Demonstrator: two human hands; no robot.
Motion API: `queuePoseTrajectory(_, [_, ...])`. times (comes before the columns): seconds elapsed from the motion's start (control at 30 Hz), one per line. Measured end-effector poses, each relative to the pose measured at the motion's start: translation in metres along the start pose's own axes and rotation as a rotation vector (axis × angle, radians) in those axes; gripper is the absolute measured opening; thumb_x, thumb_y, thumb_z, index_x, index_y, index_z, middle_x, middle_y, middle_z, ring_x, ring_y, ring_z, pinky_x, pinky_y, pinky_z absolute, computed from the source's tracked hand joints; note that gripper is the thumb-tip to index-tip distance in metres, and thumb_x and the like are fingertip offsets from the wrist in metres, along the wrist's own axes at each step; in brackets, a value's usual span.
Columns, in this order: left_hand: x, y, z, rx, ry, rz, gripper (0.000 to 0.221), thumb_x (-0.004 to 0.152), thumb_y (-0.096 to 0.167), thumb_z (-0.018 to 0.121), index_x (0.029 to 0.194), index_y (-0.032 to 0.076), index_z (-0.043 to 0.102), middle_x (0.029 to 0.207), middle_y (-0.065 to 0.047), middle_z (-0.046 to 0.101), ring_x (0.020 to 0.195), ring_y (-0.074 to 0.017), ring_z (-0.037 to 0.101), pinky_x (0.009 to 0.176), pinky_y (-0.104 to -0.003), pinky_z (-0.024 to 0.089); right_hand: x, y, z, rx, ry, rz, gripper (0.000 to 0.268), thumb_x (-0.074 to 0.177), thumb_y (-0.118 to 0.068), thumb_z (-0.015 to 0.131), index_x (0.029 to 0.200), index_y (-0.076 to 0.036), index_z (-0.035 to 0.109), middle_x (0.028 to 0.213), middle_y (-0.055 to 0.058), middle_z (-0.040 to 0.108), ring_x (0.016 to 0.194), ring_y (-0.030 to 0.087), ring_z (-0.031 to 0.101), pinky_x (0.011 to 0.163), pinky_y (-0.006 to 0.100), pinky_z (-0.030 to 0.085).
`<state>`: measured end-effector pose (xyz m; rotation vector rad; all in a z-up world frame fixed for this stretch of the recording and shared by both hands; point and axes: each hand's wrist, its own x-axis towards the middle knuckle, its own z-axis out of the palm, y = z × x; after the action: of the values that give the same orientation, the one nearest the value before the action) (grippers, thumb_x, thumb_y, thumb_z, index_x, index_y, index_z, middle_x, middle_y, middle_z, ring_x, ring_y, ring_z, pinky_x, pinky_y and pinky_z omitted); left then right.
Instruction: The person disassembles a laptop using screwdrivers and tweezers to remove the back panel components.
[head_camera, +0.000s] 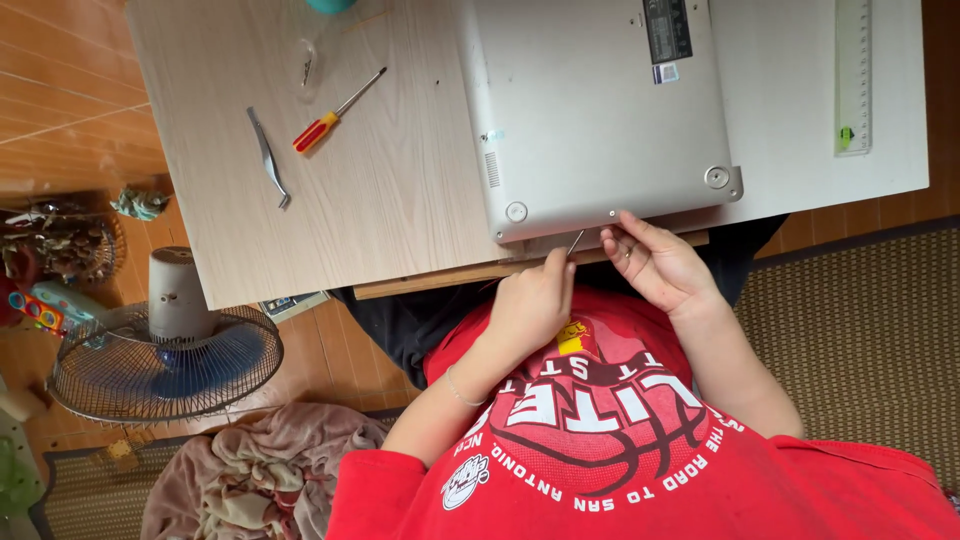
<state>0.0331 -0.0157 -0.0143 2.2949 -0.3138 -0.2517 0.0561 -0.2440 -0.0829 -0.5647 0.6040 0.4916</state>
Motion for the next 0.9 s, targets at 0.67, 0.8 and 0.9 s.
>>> queuePoseTrajectory(0.67, [0.054, -0.107, -0.091, 0.258, 0.496, -0.062, 0.045, 0.093, -0.005, 0.054, 0.138, -0.01, 0.057, 0.114, -0.023, 0.059, 0.099, -0.0395, 0.06, 0.09, -0.041, 0.052, -0.012, -0.007, 0.014, 0.264, -0.152, 0.234, 0.016, 0.104, -0.023, 0.063, 0.099, -0.008, 0.062, 0.086, 0.002, 0.052, 0.08, 0.016, 0.046, 0.067, 0.026, 0.044])
queuePoseTrajectory(0.8, [0.066, -0.119, -0.078, 0.344, 0.5, -0.047, 0.043, 0.093, -0.005, 0.057, 0.136, -0.007, 0.059, 0.12, -0.022, 0.06, 0.107, -0.0384, 0.058, 0.094, -0.041, 0.052, -0.007, -0.002, 0.006, 0.314, -0.181, 0.227, 0.024, 0.107, -0.023, 0.063, 0.089, -0.009, 0.057, 0.077, -0.002, 0.037, 0.07, 0.013, 0.035, 0.057, 0.026, 0.035])
queuePoseTrajectory(0.9, [0.078, -0.12, -0.078, 0.388, 0.502, -0.03, 0.047, 0.089, -0.007, 0.057, 0.136, -0.008, 0.06, 0.122, -0.021, 0.06, 0.11, -0.0376, 0.057, 0.095, -0.041, 0.052, -0.006, -0.001, 0.005, 0.325, -0.14, 0.233, 0.023, 0.106, -0.023, 0.063, 0.089, -0.008, 0.058, 0.073, -0.004, 0.031, 0.064, 0.01, 0.031, 0.052, 0.024, 0.03])
